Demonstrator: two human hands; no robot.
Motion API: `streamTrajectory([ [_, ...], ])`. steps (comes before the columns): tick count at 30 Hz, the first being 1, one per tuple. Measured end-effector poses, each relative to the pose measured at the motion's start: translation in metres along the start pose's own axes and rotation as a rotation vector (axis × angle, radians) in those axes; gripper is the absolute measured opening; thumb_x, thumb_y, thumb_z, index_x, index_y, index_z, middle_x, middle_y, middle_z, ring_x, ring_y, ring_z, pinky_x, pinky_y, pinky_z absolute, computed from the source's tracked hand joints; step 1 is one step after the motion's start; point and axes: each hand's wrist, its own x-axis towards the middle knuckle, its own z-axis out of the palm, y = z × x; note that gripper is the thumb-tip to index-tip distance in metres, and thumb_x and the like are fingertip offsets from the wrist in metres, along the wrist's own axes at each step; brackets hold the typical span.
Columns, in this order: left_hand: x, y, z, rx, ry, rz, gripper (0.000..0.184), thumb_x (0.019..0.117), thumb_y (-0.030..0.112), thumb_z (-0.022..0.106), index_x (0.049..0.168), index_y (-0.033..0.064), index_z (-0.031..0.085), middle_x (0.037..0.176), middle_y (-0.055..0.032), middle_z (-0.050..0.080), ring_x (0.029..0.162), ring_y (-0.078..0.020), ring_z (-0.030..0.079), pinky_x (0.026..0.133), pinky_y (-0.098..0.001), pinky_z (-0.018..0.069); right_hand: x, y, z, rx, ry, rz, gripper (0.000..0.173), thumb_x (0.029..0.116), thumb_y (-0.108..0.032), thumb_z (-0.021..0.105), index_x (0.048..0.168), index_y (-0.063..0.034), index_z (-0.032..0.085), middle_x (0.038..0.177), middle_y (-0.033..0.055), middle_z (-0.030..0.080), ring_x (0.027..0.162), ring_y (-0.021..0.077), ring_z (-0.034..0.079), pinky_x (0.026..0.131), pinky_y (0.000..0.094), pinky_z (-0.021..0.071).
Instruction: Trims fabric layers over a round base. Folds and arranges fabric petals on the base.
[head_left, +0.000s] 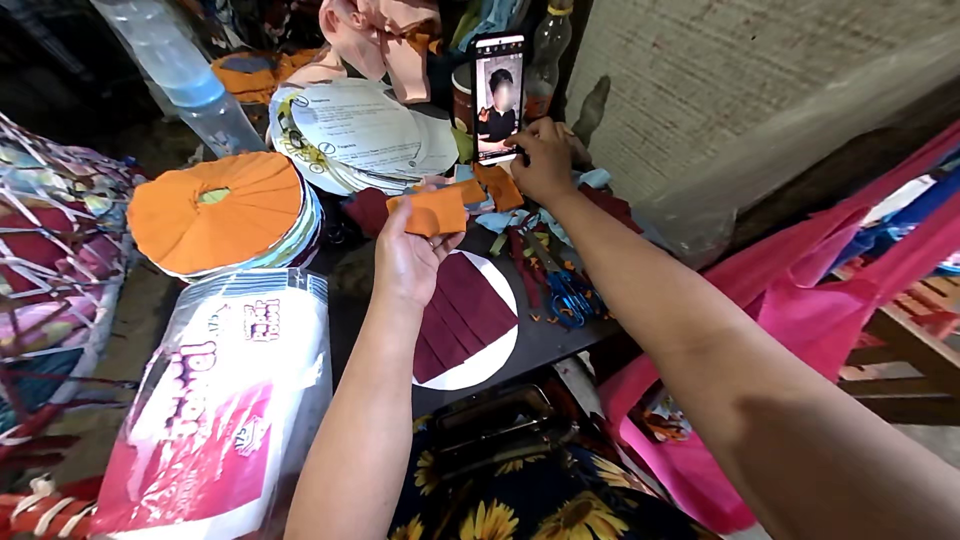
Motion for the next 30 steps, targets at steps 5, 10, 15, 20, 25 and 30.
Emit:
streamTrajectory([
  [5, 0.0012, -0.0005, -0.0008, -0.011, 0.013, -0.005, 0.047, 0.1123, 0.035, 0.024, 0.136, 0.0085, 0.055, 0.120, -0.0139, 0.065, 0.101, -0.0245, 0.069, 0.086, -0.0383, 0.0582, -0.0007, -0.0019, -0.0015, 0.000, 0.000, -0.005, 0.031, 0.0919, -0.007, 0.059, 0.118, -0.0071, 0.075, 0.129, 0.0262, 0.060, 0.122, 0.0458, 0.054, 0.100, 0.0593, 0.0440],
  [10, 0.0000, 0.0001, 0.0003, -0.004, 0.004, -0.005, 0.048, 0.1125, 0.035, 0.023, 0.135, 0.0088, 0.056, 0.117, -0.0129, 0.067, 0.098, -0.0236, 0.070, 0.085, -0.0369, 0.0585, -0.0002, 0.0003, -0.0001, -0.007, -0.004, -0.011, 0.031, 0.0921, -0.008, 0.058, 0.118, -0.0080, 0.075, 0.129, 0.0261, 0.060, 0.123, 0.0460, 0.054, 0.101, 0.0585, 0.0434],
  [15, -0.0004, 0.0004, 0.0001, 0.003, -0.008, -0.003, 0.048, 0.1126, 0.035, 0.022, 0.134, 0.0086, 0.056, 0.115, -0.0130, 0.067, 0.097, -0.0236, 0.070, 0.084, -0.0364, 0.0587, 0.0014, -0.0021, -0.0009, -0.019, -0.031, 0.040, 0.048, 0.0915, -0.007, 0.061, 0.139, -0.0123, 0.065, 0.132, 0.0283, 0.057, 0.124, 0.0478, 0.053, 0.101, 0.0604, 0.0434],
  [20, 0.0002, -0.0002, -0.0003, -0.009, -0.014, 0.005, 0.048, 0.1126, 0.034, 0.022, 0.133, 0.0082, 0.057, 0.115, -0.0127, 0.067, 0.098, -0.0240, 0.069, 0.085, -0.0378, 0.0584, 0.0013, -0.0067, -0.0027, 0.004, -0.022, 0.089, 0.068, 0.0920, -0.007, 0.061, 0.158, -0.0129, 0.042, 0.137, 0.0297, 0.054, 0.125, 0.0484, 0.053, 0.101, 0.0604, 0.0449],
  [25, 0.0008, -0.0010, -0.0013, 0.005, -0.020, 0.015, 0.048, 0.1124, 0.034, 0.023, 0.132, 0.0081, 0.057, 0.116, -0.0127, 0.067, 0.099, -0.0236, 0.069, 0.086, -0.0382, 0.0583, 0.0008, -0.0058, -0.0035, 0.004, -0.020, 0.082, 0.061, 0.0929, -0.008, 0.059, 0.153, -0.0068, 0.047, 0.136, 0.0299, 0.055, 0.122, 0.0461, 0.056, 0.099, 0.0576, 0.0472],
  [30, 0.0002, -0.0002, -0.0004, 0.008, -0.010, 0.008, 0.048, 0.1125, 0.034, 0.022, 0.134, 0.0086, 0.056, 0.116, -0.0121, 0.067, 0.097, -0.0227, 0.069, 0.084, -0.0371, 0.0583, 0.0014, -0.0057, -0.0031, 0.013, -0.013, 0.087, 0.056, 0.0928, -0.007, 0.059, 0.148, -0.0018, 0.050, 0.135, 0.0296, 0.056, 0.122, 0.0456, 0.057, 0.100, 0.0573, 0.0473],
])
